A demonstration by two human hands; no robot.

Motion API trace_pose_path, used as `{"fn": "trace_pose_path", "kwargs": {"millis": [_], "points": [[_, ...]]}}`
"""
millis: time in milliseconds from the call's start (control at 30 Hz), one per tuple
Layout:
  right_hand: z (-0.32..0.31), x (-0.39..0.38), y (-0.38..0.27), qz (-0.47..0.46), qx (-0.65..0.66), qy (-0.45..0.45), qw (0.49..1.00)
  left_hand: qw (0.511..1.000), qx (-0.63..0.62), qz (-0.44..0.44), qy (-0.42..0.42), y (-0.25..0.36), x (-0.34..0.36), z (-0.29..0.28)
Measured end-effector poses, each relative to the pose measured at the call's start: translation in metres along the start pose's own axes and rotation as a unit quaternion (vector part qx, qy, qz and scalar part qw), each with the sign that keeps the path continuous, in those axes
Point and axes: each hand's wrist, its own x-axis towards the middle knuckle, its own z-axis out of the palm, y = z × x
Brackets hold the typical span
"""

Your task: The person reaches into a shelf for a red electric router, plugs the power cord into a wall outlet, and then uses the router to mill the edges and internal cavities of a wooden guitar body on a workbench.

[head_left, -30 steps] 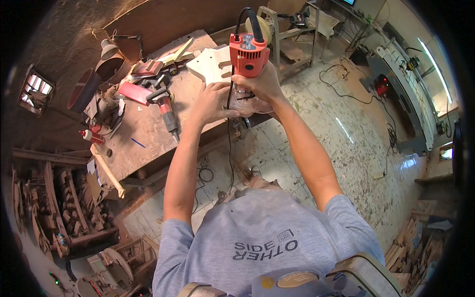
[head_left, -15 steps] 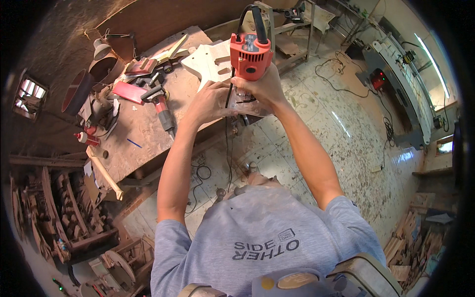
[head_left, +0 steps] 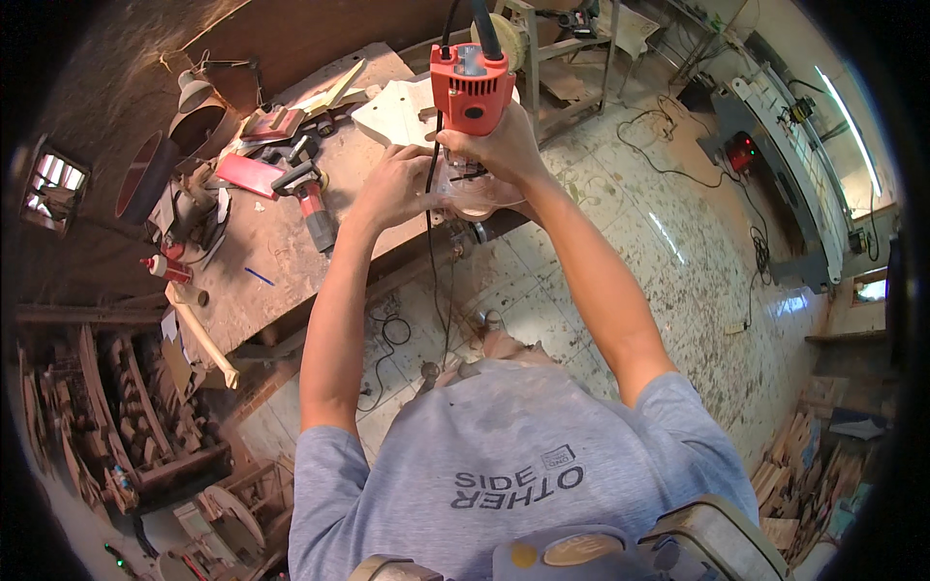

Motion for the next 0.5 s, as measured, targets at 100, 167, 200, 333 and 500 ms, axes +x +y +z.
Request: {"fn": "trace_pose_path", "kwargs": {"millis": [100,167,200,333,500], "points": [[-0.006,0.01,0.015,0.038,0.042,-0.036,0.998,1.0,-0.015,-0.014,0.009,0.005,0.006,0.0],[-0.006,0.008,0.015,0.017,0.041,-0.027,0.999,1.0,-0.005,-0.013,0.009,0.007,0.004,0.0],[-0.005,0.008,0.014,0.005,0.041,-0.022,0.999,1.0,0.001,-0.013,0.009,0.007,0.002,0.0],[-0.007,-0.015,0.001,0.045,0.06,-0.021,0.997,1.0,-0.022,-0.007,-0.014,0.019,-0.009,-0.001],[-0.013,-0.027,-0.011,0.07,0.061,-0.018,0.996,0.999,-0.03,-0.013,-0.031,0.035,-0.012,-0.009]]}}
